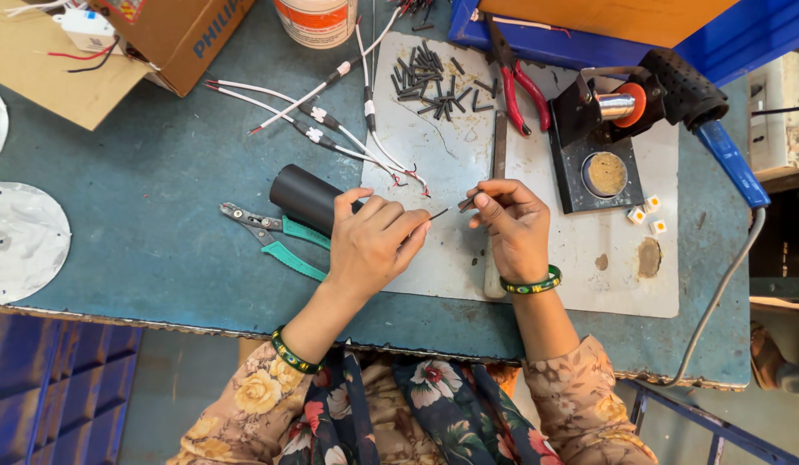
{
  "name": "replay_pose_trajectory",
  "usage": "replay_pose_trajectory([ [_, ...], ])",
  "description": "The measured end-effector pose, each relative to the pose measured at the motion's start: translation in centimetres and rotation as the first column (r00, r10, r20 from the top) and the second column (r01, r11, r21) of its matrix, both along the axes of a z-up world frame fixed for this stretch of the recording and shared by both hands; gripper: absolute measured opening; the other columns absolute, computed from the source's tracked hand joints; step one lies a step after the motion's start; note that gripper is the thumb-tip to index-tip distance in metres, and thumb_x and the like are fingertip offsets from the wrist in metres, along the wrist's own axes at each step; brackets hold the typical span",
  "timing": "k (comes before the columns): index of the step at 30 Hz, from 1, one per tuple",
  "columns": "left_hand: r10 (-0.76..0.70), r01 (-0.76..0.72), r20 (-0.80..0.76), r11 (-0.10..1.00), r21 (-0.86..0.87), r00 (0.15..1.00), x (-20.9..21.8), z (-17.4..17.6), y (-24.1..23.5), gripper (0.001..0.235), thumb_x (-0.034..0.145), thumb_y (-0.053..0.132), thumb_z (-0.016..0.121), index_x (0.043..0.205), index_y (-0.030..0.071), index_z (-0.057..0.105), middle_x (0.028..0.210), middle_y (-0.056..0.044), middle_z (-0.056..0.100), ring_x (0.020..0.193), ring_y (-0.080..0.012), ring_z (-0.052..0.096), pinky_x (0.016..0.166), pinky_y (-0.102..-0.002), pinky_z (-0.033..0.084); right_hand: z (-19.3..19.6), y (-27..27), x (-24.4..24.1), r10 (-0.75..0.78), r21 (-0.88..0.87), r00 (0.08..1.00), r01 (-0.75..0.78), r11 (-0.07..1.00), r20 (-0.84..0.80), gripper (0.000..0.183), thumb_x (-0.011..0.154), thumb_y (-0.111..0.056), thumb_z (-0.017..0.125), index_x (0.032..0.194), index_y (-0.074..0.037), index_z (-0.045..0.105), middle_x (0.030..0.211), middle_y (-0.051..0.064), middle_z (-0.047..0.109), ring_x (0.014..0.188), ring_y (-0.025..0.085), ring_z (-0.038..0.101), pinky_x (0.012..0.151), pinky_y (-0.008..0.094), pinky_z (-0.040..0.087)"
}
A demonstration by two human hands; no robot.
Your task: The person strips wire ends, inserts them into a small white connector, and uses a soldering iron to solder the connections. They then place the assembled unit into a black cylindrical housing and set it aside with other completed units.
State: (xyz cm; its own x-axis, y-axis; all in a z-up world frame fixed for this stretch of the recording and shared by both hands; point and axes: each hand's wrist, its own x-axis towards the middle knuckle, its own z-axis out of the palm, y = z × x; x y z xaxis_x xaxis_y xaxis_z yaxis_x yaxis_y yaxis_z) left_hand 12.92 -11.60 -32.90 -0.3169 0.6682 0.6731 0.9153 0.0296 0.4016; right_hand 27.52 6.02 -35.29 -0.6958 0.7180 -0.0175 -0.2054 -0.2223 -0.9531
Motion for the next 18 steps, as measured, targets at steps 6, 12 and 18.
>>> replay_pose_trajectory([
  [6, 0.018, -0.018, -0.005, 1.000, -0.021, 1.000, 0.05, -0.01, 0.18, 0.008, 0.093, 0.022, 0.076, 0.098, 0.018, 0.071, 0.079, 0.003, 0.058, 0.080, -0.0178, 0.059, 0.098, -0.042, 0.040, 0.59, -0.46, 0.06, -0.012, 0.102, 0.998, 0.006, 0.995, 0.054, 0.018, 0.096, -0.001, 0.072, 0.113, 0.004, 0.068, 0.104, 0.013, 0.073, 0.091, 0.018, 0.071, 0.072, 0.027, 0.057],
  [12, 0.009, -0.009, -0.013, 1.000, -0.021, 1.000, -0.03, -0.11, 0.06, 0.008, 0.094, 0.022, 0.076, 0.099, 0.018, 0.071, 0.080, 0.003, 0.057, 0.081, -0.0179, 0.059, 0.096, -0.042, 0.041, 0.51, -0.60, 0.07, -0.003, 0.136, 0.999, -0.004, 0.991, 0.050, 0.018, 0.096, -0.002, 0.072, 0.113, 0.004, 0.068, 0.105, 0.013, 0.073, 0.091, 0.017, 0.070, 0.073, 0.028, 0.057],
  [18, 0.013, -0.013, -0.021, 1.000, -0.019, 1.000, 0.03, -0.07, 0.05, 0.007, 0.094, 0.022, 0.075, 0.099, 0.019, 0.071, 0.081, 0.003, 0.057, 0.082, -0.0179, 0.059, 0.096, -0.042, 0.041, 0.37, -0.68, 0.09, 0.006, 0.156, 0.999, -0.014, 0.988, 0.049, 0.018, 0.096, -0.001, 0.072, 0.113, 0.004, 0.068, 0.105, 0.013, 0.074, 0.090, 0.016, 0.069, 0.073, 0.027, 0.058],
])
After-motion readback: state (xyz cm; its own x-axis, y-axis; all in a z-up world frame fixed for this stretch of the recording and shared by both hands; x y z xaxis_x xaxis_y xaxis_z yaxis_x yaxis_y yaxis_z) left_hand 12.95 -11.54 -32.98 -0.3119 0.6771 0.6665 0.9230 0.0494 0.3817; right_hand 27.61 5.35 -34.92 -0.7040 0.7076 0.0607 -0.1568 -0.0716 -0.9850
